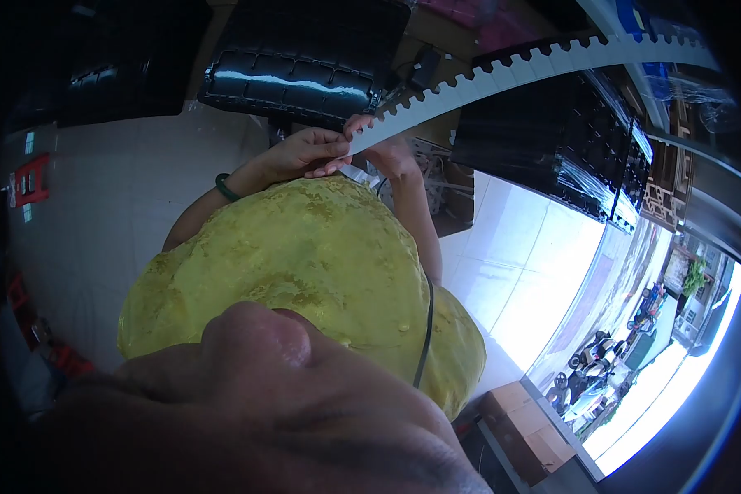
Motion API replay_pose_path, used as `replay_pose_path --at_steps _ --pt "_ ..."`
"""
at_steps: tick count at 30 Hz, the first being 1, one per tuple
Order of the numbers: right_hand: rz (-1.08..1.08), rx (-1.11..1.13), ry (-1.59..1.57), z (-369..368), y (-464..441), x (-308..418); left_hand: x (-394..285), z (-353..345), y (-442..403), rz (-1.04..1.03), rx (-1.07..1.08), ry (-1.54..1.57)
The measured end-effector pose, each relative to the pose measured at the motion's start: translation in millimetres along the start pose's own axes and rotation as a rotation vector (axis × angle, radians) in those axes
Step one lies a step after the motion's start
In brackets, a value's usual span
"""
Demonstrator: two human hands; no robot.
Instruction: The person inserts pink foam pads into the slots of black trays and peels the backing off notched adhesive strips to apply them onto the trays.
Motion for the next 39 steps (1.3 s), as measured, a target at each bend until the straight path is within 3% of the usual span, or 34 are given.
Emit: replay_pose_path --at_steps 4,7,10,13,16,19,22,26,39 --pt "0.085 -0.003 0.049 7 -2 2 4 2 1 -0.012 -0.018 0.02" --pt "0.093 -0.244 0.265 8 6 16 1 3 3 -0.033 -0.034 0.026" --pt "0.027 -0.181 0.418 -6 -1 26 1 5 1 -0.018 -0.026 0.021" --pt "0.095 -0.049 0.421 -11 -5 30 1 6 0 -0.021 -0.019 0.019" --pt "0.173 -0.208 0.364 7 0 39 -5 7 6 -0.043 -0.041 -0.013" --pt "0.002 -0.473 0.82 30 -2 51 -6 4 9 -0.034 -0.044 -0.088" --pt "-0.077 -0.56 1.115 41 -25 39 -7 1 7 -0.03 -0.026 -0.144" --pt "0.101 -0.396 1.505 41 -46 28 -7 2 6 -0.034 -0.012 -0.178" --pt "0.126 -0.351 1.723 50 -56 14 -8 5 4 -0.02 0.007 -0.175"
Point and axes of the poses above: each hand's wrist, its own y-axis away from the middle knuckle, its own z-axis out of the back of the hand, x = y × z, the point moved 6 cm from there along -y, towards the middle knuckle, and after that the axes turned 11 degrees about -y, right-handed, at the moved point
